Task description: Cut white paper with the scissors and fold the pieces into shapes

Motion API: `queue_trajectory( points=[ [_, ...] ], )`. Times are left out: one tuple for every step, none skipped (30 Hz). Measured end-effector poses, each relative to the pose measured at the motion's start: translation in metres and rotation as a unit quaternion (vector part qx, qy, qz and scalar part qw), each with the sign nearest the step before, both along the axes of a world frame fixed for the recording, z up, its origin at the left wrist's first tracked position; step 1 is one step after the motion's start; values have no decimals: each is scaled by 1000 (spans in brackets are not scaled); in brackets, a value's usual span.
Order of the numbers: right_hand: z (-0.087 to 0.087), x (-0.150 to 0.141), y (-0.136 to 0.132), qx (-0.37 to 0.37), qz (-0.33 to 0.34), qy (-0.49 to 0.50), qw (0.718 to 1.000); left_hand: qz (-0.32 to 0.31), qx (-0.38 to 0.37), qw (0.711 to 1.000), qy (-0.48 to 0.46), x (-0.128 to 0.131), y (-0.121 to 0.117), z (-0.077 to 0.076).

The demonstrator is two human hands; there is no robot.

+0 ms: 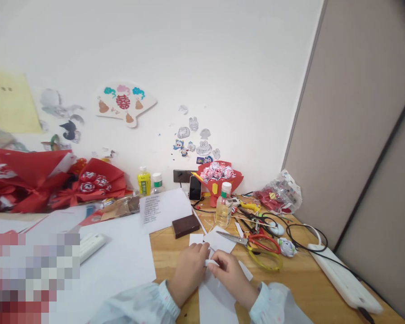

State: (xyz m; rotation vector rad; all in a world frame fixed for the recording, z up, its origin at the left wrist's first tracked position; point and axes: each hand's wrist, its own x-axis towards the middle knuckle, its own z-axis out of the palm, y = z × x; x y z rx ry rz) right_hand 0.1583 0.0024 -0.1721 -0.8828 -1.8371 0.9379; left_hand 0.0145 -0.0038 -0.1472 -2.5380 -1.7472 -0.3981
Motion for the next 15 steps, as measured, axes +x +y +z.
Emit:
queue_trajectory(
  points=[
    [0,1,0,3,4,-3,1000,1,-8,1000,1,-1,1,-1],
    [0,2,0,7,11,-4,1000,6,-18,1000,1,-1,2,-2],
    [1,3,0,11,20,-5,1000,15,-28,1000,0,-2,3,-3],
    [2,4,0,16,28,-6,999,25,-37,999,-3,-3,3,-3],
    [2,5,0,21,34,-8,999,34,-44,998,-7,-3,4,-2],
    [3,6,1,28,34,-12,999,40,-49,998,-11,-4,4,-2],
    [3,6,2,34,30,-19,999,44,-53,997,-15,-5,4,-2],
    [3,7,3,38,22,-28,999,45,-59,997,-18,-6,5,-2],
    [2,7,4,42,15,-38,998,45,-65,997,-20,-7,5,-2],
    [1,7,4,44,9,-47,998,46,-70,996,-23,-7,5,-2],
    [0,7,5,46,7,-55,997,49,-74,996,-24,-7,5,-2],
    [-1,7,5,49,7,-60,997,53,-76,995,-25,-7,6,-2],
    [-2,8,4,53,8,-65,996,57,-78,995,-27,-7,6,-2],
    [-1,9,4,58,9,-70,996,60,-79,995,-30,-6,5,-2],
    [0,9,3,64,8,-75,995,61,-81,994,-35,-6,5,-1]
  ],
)
